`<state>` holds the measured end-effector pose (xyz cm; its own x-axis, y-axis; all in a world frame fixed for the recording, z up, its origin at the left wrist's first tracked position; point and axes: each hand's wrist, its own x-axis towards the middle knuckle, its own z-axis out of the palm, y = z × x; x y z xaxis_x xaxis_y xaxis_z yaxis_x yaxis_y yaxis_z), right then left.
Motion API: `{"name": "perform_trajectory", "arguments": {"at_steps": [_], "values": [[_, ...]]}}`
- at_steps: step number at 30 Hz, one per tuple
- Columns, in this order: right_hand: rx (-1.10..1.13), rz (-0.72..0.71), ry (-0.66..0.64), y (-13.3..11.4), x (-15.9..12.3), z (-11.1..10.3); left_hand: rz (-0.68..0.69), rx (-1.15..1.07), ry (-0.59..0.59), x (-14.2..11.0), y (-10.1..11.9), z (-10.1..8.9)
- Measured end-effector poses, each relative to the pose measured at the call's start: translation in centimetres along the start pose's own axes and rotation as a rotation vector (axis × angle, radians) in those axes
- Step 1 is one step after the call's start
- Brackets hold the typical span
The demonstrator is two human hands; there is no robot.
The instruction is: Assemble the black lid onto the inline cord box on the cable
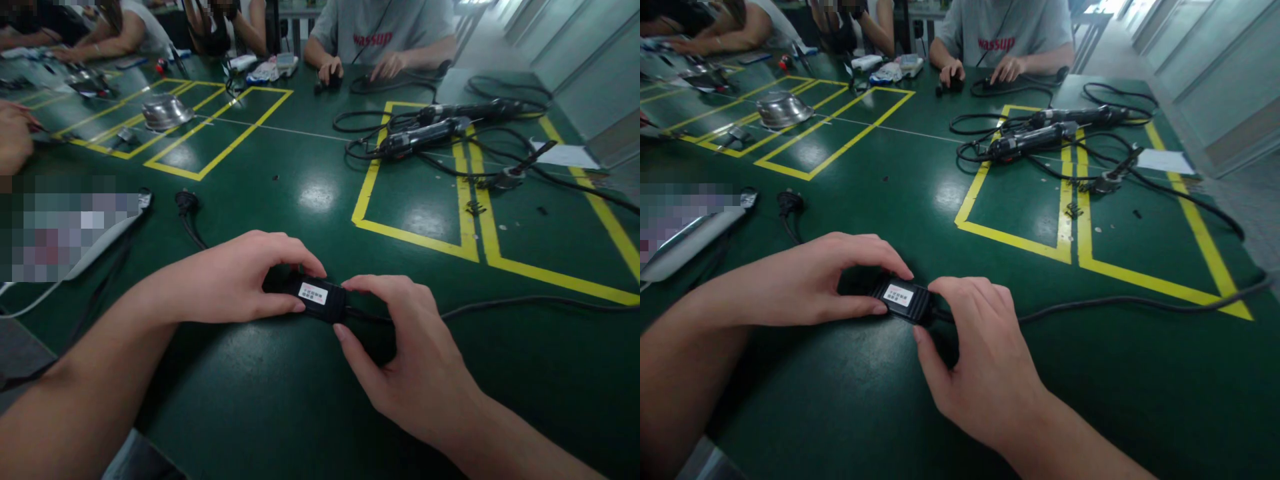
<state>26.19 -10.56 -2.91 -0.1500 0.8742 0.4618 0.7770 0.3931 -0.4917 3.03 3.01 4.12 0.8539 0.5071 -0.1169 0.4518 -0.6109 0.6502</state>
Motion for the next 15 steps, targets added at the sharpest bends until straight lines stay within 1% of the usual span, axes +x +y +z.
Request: {"name": "perform_trajectory", "arguments": {"at_steps": [3,15], "values": [[-0.015,0.008,-0.009,-0.05,0.12,0.13,0.004,-0.002,-0.020,0.07,-0.02,0.20],[-0.014,-0.008,-0.048,-0.14,0.26,-0.04,-0.022,0.021,-0.027,0.48,0.46,0.86]]}}
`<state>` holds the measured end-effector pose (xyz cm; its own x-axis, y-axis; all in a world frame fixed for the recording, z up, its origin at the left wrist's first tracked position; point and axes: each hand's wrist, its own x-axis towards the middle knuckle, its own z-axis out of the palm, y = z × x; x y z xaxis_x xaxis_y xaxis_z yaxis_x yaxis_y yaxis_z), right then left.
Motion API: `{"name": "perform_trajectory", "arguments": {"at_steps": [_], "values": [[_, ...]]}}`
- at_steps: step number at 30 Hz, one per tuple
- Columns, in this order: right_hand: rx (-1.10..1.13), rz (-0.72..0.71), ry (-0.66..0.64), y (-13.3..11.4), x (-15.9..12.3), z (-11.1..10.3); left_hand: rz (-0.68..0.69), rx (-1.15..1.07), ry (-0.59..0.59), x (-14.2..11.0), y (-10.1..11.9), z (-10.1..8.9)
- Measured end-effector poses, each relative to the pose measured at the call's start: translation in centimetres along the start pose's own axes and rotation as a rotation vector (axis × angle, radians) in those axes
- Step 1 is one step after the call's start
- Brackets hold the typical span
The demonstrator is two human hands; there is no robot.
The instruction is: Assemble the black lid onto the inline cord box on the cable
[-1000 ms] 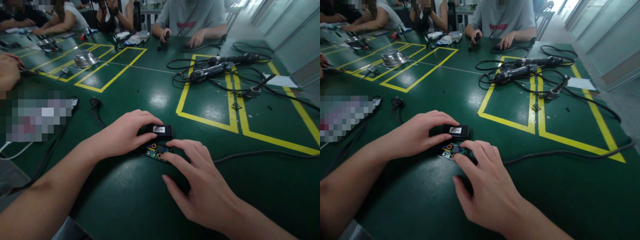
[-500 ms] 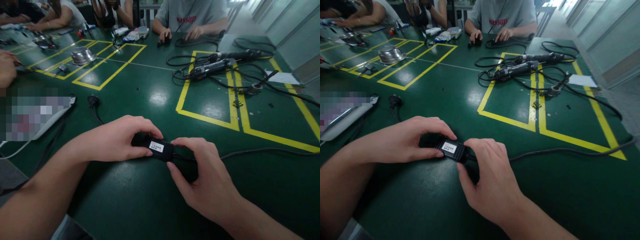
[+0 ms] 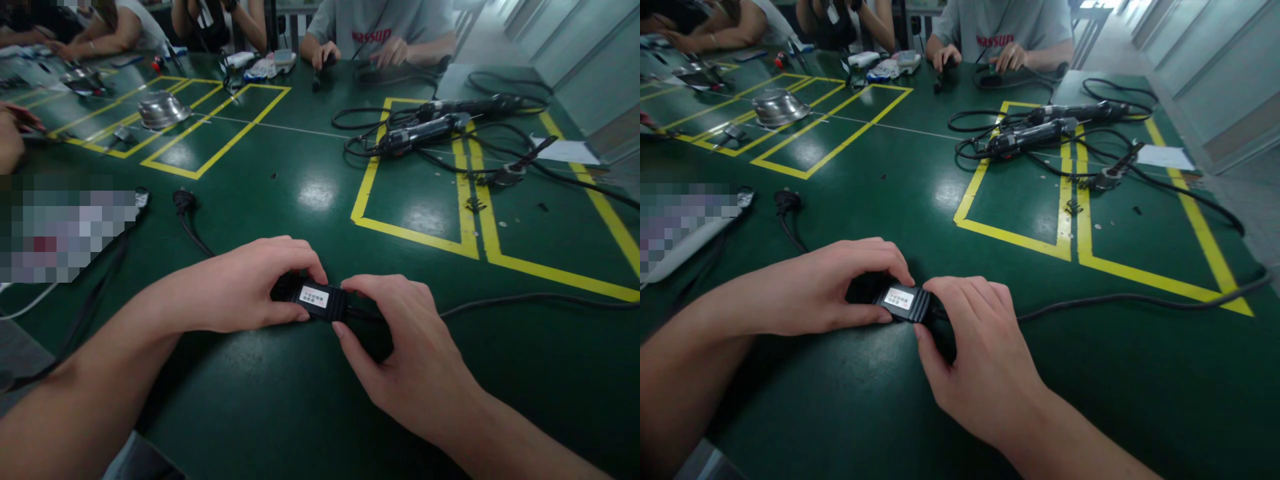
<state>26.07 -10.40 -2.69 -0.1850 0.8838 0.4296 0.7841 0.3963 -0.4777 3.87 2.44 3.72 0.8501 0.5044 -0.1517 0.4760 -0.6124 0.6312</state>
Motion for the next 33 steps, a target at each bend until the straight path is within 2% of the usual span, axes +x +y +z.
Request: {"name": "perform_trajectory", "arguments": {"at_steps": [21,33], "values": [[0.011,0.007,-0.034,0.06,0.05,0.07,-0.014,0.014,0.002,-0.18,-0.19,0.09],[0.000,-0.009,-0.017,0.02,0.06,0.01,0.055,0.073,0.030,-0.29,0.14,0.25]]}}
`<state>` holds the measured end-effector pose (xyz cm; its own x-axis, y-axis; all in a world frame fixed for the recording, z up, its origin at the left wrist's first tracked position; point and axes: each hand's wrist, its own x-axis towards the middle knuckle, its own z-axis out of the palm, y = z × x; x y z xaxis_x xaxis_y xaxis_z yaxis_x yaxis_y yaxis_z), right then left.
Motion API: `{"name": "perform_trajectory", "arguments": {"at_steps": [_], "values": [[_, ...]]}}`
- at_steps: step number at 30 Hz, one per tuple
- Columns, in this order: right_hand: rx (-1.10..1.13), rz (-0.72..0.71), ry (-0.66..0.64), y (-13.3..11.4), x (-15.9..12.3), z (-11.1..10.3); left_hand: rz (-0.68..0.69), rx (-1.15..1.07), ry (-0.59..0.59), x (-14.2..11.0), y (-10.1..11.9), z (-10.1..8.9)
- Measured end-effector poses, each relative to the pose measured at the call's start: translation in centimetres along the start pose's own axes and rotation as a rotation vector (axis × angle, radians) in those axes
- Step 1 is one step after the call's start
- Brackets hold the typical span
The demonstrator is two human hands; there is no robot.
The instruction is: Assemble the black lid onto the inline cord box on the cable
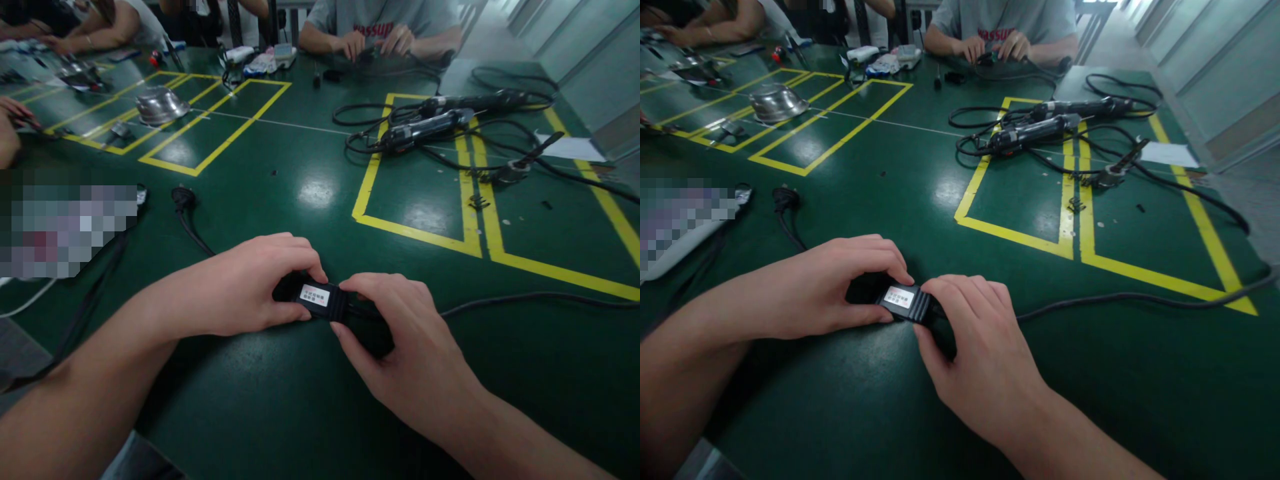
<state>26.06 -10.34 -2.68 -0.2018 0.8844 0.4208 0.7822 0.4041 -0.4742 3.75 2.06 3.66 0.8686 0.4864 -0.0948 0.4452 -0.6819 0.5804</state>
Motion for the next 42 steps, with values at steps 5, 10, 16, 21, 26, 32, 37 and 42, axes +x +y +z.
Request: {"name": "perform_trajectory", "arguments": {"at_steps": [5,10,16,21,26,32,37,42], "values": [[-0.004,0.001,-0.016,0.11,0.03,-0.03,-0.015,-0.006,-0.008,0.06,0.06,0.04],[0.003,0.003,-0.018,0.13,0.02,0.07,-0.017,-0.010,-0.005,0.17,0.11,0.07],[0.004,0.018,-0.027,0.01,0.00,0.01,-0.020,-0.011,-0.011,0.09,0.08,0.08],[0.013,0.036,-0.039,-0.02,0.12,-0.19,-0.031,-0.014,-0.015,-0.02,-0.03,0.05],[0.031,0.073,-0.056,-0.11,0.23,-0.30,-0.047,-0.020,-0.028,0.04,0.21,-0.11],[0.045,0.078,-0.056,-0.06,0.12,-0.24,-0.047,-0.017,-0.031,0.07,0.21,-0.11],[0.032,0.071,-0.056,0.08,0.04,-0.10,-0.052,-0.024,-0.029,0.01,0.11,0.02],[0.026,0.059,-0.052,0.03,0.05,0.01,-0.050,-0.023,-0.028,0.08,0.11,0.05]]}}
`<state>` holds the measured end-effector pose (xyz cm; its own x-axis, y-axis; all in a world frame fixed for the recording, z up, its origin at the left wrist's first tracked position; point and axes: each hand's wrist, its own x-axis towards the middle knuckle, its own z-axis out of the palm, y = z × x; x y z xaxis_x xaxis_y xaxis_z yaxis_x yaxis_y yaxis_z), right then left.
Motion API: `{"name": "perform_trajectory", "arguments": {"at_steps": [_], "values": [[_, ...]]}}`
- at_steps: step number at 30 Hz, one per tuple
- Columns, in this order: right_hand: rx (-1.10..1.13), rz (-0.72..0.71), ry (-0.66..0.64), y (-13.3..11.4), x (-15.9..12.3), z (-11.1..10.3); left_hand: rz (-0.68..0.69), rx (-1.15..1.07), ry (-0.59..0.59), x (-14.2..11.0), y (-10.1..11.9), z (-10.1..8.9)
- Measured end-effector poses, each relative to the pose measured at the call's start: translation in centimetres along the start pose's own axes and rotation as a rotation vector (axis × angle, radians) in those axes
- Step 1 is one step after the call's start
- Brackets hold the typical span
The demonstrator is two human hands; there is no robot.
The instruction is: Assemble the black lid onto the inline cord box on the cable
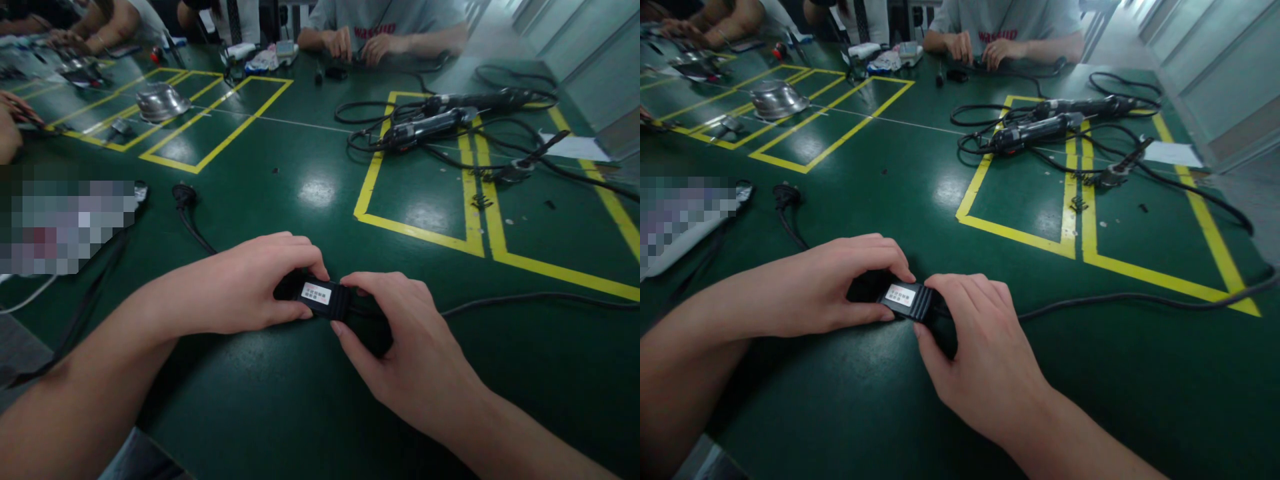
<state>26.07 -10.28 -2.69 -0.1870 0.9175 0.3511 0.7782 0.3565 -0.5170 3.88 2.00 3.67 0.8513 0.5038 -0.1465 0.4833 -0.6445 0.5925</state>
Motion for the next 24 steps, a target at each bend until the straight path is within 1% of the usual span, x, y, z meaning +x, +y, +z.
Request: {"name": "perform_trajectory", "arguments": {"at_steps": [6,13,24], "values": [[0.003,0.021,-0.020,0.01,-0.01,-0.04,0.002,-0.001,0.004,-0.12,0.04,0.00],[0.002,0.023,0.005,-0.05,0.11,-0.03,0.001,-0.011,-0.005,-0.01,-0.03,-0.03],[-0.015,0.019,-0.009,-0.03,0.09,-0.08,-0.003,-0.007,-0.001,-0.03,-0.10,0.05]]}}
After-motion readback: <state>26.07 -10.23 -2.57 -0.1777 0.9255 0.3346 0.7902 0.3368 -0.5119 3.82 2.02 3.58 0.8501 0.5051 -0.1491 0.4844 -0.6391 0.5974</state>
